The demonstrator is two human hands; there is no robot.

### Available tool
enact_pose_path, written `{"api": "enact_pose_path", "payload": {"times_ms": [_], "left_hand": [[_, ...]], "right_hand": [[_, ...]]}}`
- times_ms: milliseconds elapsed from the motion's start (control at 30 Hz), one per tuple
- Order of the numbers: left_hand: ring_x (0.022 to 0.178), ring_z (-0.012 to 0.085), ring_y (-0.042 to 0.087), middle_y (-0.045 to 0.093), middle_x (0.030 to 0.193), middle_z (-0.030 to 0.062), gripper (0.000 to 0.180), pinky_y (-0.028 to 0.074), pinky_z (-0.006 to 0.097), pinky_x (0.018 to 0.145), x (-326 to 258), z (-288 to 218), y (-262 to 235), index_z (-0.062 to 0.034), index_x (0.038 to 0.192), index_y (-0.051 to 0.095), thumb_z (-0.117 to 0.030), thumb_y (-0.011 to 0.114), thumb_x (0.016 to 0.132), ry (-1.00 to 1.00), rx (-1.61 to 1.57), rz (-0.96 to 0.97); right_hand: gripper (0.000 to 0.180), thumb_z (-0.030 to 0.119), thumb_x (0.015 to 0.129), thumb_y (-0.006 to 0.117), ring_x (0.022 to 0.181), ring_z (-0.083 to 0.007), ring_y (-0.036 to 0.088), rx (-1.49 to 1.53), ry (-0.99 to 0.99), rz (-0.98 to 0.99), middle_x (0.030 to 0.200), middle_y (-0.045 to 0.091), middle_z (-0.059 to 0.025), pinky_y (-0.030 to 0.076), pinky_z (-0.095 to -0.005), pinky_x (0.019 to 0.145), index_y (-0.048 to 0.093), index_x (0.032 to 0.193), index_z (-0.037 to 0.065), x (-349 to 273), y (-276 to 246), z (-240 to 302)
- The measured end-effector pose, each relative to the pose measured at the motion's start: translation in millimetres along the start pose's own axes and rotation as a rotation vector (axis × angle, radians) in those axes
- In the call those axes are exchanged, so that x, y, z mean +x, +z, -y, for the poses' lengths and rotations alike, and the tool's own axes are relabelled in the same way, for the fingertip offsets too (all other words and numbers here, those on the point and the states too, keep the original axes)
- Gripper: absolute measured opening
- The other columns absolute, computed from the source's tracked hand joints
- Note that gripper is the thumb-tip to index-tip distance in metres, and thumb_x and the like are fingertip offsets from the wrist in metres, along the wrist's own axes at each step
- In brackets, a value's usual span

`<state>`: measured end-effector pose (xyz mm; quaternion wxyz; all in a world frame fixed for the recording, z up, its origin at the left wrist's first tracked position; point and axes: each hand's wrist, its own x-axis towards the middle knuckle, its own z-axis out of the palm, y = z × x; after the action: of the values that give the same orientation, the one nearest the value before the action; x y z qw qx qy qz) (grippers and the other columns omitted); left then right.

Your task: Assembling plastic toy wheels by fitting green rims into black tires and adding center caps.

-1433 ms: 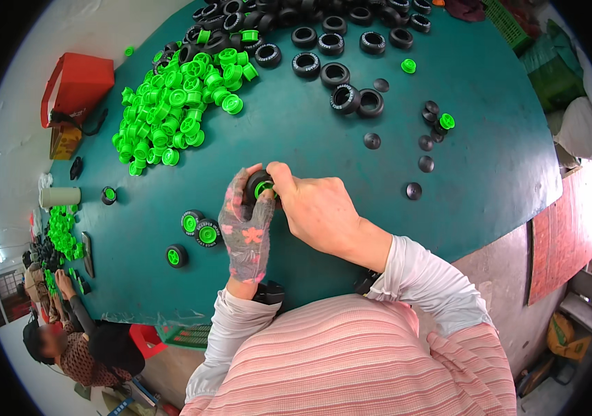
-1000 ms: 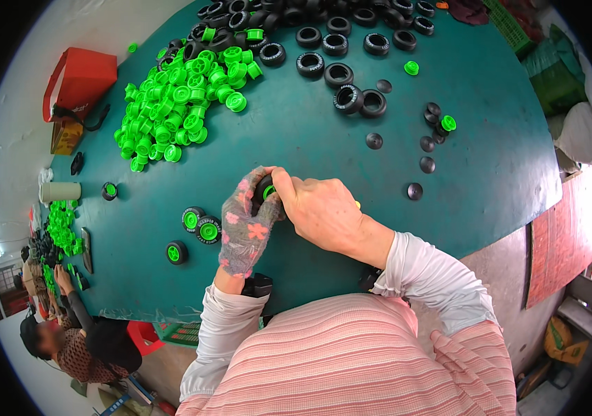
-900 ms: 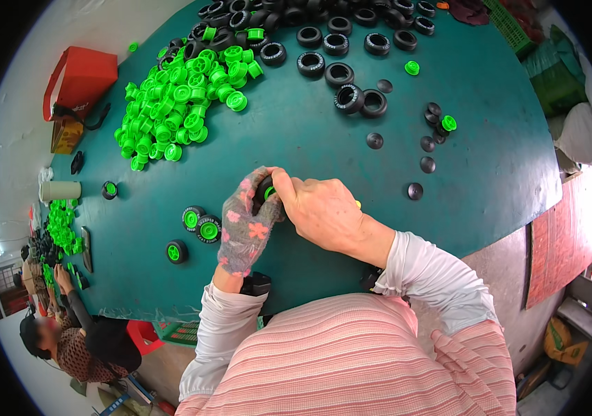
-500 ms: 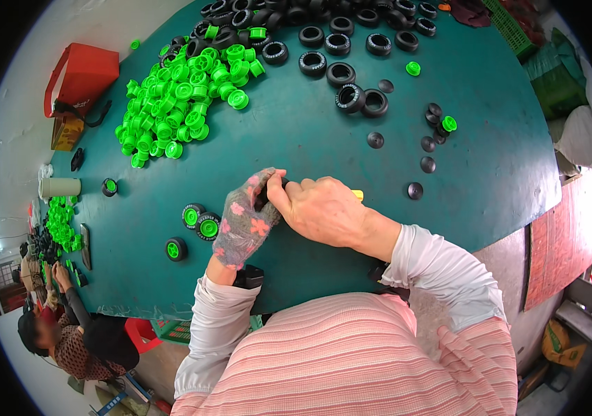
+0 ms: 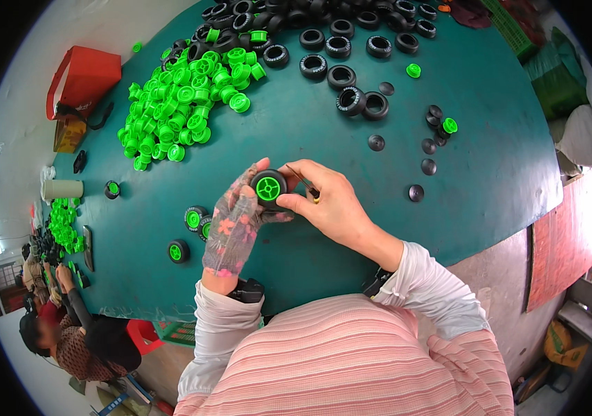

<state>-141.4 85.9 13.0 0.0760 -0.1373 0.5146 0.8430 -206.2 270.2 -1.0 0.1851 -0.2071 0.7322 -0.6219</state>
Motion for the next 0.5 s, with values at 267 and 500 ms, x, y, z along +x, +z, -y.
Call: {"api": "enact_pose_path", "payload": {"times_ms": [267,500], "left_hand": [[0.109,0.0251,0.068,0.062,0.129,0.0142,0.071,0.064,0.036,0.08,-9.3,4.8,1.9,-0.0006,0.148,0.044,-0.041,0.07,0.095,0.084,0.068,-0.031],[0.117,0.0239,0.063,0.058,0.14,0.0169,0.069,0.06,0.035,0.091,-13.5,11.2,11.0,-0.0016,0.147,0.047,-0.025,0.079,0.09,0.247,0.159,0.001]], "right_hand": [[0.036,0.016,0.095,0.07,0.072,-0.0044,0.053,0.331,0.227,0.038,0.109,0.065,-0.0014,0.04,-0.0208,0.051,0.06,0.127,0.005,-3.3,1.0,18.3],[0.034,0.016,0.096,0.068,0.073,-0.0039,0.055,0.483,0.295,0.083,0.11,0.066,-0.0025,0.04,-0.0206,0.05,0.061,0.126,0.004,-4.2,-6.6,14.3]]}}
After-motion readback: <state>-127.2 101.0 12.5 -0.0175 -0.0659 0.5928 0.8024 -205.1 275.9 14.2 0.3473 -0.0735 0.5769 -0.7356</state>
